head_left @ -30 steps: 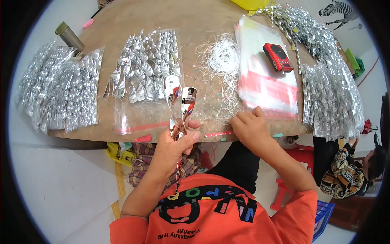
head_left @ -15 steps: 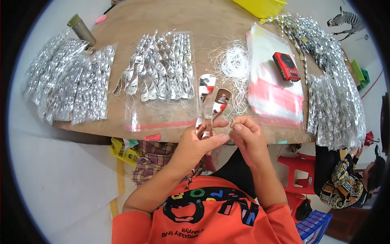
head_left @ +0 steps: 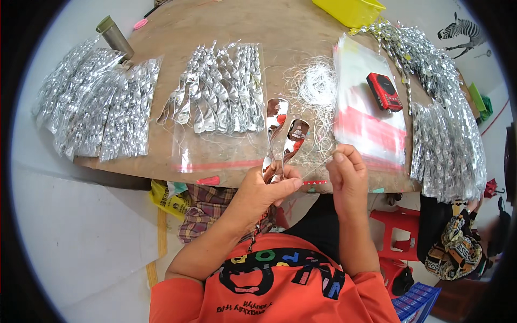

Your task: Packaging silver foil decorations into plastic zip bags and organizing them on a workbench.

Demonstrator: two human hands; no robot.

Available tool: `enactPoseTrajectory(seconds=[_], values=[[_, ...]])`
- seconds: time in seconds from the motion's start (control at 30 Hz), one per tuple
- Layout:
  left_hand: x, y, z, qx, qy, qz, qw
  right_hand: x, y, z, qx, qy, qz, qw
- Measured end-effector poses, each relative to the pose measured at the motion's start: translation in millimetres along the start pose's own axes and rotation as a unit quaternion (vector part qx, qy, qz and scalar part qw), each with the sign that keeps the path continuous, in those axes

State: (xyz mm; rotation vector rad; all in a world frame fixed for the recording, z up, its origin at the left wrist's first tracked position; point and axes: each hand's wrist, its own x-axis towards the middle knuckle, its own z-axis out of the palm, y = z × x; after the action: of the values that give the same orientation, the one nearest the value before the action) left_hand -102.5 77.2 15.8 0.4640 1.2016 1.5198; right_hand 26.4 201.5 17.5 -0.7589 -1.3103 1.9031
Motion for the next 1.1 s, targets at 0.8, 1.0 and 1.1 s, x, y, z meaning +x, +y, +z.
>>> enactPoseTrajectory(seconds=[0.8,1.0,1.1], values=[[-5.6,8.6,8.6,0.099,0.024,0.055,0.993,-19.6,-1.2,1.0,-0.304,-0.189,-0.157,0.920],[-6.3,6.4,5.8,0.120,0.013,0.027,0.992,-14.9,-13.5,-6.0,-0.465,-0.191,-0.304,0.809],[-10.5,6.8,7.7,0.087,-0.017,0.034,0.995,-20.1,-27.6,-4.7,-0.411,-0.142,-0.264,0.861]])
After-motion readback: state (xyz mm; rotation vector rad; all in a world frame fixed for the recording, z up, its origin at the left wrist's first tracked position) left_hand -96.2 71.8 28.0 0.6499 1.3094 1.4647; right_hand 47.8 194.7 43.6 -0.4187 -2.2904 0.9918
